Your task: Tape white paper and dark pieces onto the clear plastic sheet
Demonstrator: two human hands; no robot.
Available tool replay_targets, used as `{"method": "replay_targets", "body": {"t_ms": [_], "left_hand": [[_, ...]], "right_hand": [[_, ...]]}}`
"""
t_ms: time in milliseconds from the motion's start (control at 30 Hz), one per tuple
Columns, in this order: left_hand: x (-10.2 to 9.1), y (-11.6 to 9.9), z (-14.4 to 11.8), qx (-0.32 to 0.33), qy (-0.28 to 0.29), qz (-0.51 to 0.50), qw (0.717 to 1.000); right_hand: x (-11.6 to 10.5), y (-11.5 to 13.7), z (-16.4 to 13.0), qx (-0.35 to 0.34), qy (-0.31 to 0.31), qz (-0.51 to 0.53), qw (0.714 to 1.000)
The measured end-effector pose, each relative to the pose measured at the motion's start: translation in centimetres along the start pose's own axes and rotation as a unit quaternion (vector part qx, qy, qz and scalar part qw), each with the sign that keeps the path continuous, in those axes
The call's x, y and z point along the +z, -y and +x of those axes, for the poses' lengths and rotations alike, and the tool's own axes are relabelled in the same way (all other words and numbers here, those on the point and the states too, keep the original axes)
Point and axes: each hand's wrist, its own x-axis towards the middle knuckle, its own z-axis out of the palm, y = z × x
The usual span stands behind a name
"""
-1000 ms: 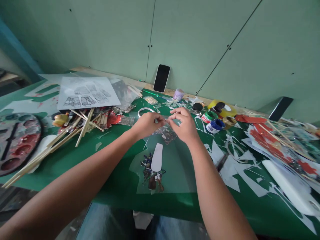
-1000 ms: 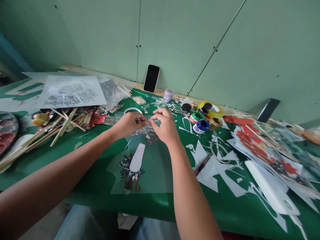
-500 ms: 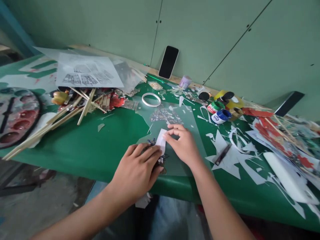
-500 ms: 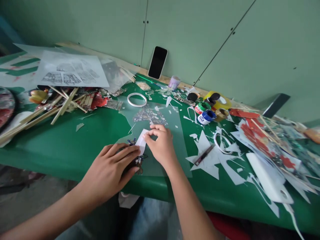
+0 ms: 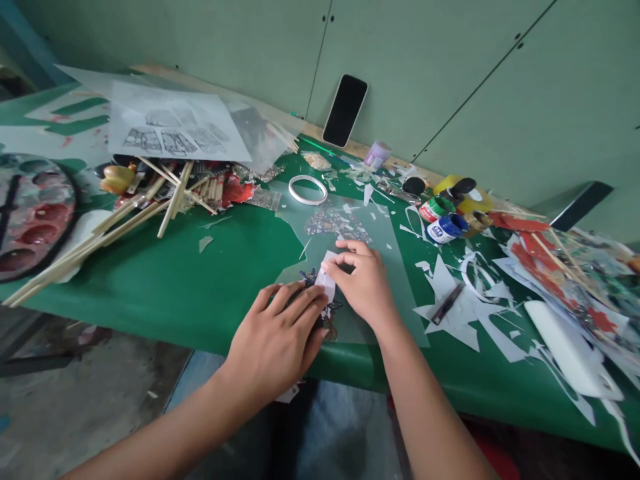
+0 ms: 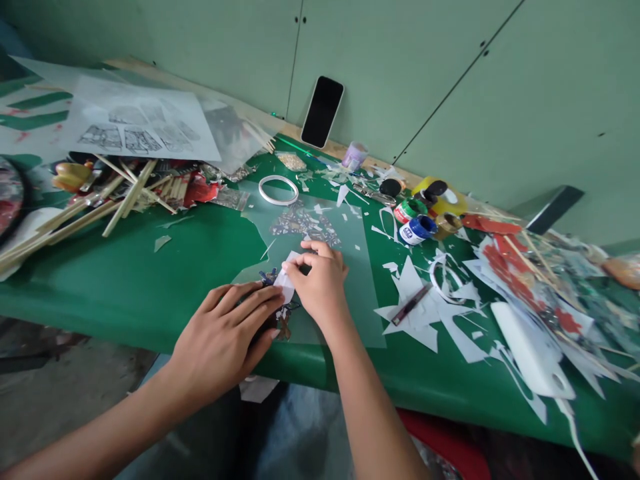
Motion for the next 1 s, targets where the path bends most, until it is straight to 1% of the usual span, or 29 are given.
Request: {"method": "replay_targets", "body": {"t_ms": [433,533,700,767,867,1000], "left_hand": [[-0.2,-0.1,0.1,0.002,-0.006,0.010,1.000],[-0.2,-0.1,0.1,0.002,-0.008,0.009,1.000],[-0.2,-0.1,0.2,0.005,-0.011,0.008,1.000],[-0.2,-0.1,0.1,0.006,-0.011,0.009,1.000],[-0.2,-0.1,0.2,0.006,-0.011,0.009,1.000],[-0.3,0.0,0.3,0.007,-0.008,0.008,1.000]], "right_hand": [[-0.2,1.2,-0.4,0.009,0.012,-0.042,0.999],[-0.1,1.1,-0.3,0.007,0.007,-0.074,0.997],[0.0,0.1,0.6,0.045,-0.028,-0.097,0.994],[0.0,-0.2,0.8,0.045,-0.026,-0.085,0.995],[-0.1,-0.4,0.9,0.026,-0.011,-0.076,0.997],[-0.1,-0.2,0.7,0.022,-0.005,-0.102,0.995]]}}
